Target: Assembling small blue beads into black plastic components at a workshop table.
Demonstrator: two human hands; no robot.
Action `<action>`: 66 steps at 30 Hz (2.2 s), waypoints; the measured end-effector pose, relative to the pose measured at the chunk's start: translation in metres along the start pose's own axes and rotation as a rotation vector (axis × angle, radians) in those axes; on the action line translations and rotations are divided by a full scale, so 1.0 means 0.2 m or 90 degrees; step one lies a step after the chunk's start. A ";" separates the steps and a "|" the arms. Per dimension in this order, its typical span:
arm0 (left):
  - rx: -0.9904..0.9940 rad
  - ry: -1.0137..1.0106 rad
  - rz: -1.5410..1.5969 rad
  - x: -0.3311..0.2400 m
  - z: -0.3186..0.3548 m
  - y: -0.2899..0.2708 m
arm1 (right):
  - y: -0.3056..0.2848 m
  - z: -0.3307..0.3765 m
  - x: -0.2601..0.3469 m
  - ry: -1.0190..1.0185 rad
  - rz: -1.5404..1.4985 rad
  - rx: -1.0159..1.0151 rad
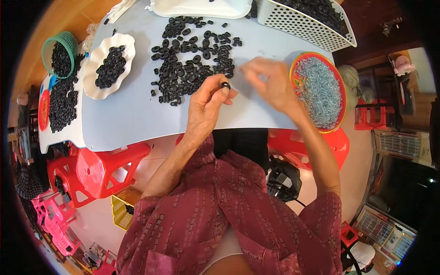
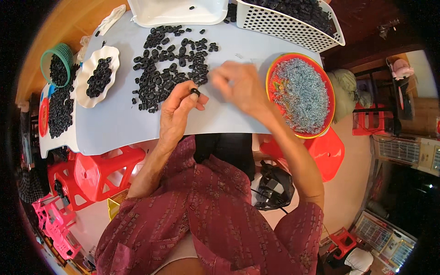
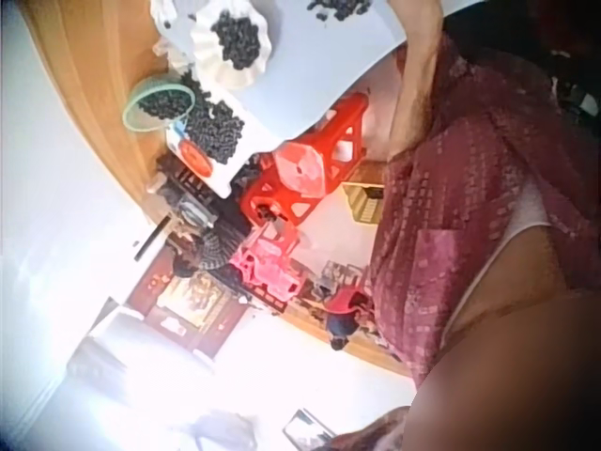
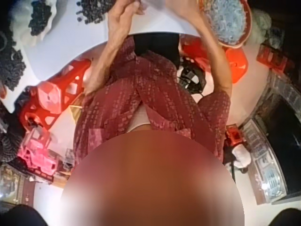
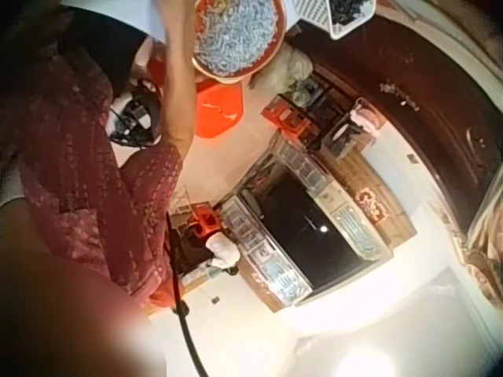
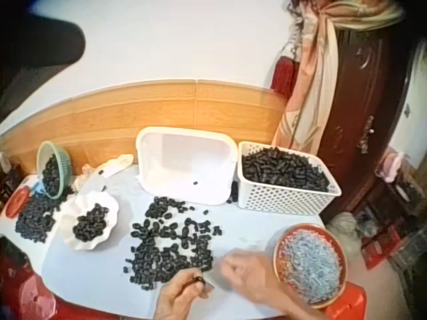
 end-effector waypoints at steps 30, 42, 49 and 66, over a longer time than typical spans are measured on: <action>-0.010 -0.005 -0.021 0.03 0.00 0.00 | 0.04 -0.06 0.13 0.073 -0.164 0.111; -0.006 0.000 -0.046 0.01 0.01 0.00 | 0.08 0.01 0.12 0.130 -0.173 0.060; -0.005 -0.048 0.016 0.01 -0.01 -0.02 | 0.18 0.06 0.08 0.170 -0.323 -0.114; 0.001 -0.011 -0.043 0.01 0.03 -0.03 | 0.07 -0.32 -0.06 0.092 -0.072 -0.079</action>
Point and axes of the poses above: each hand's wrist, its own z-axis away from the middle knuckle, its own y-axis out of the palm, x = y × z, the point moved 5 cm from there along -z, towards the middle knuckle, and after that the axes turned 1 degree about -z, right-handed, at the moved point
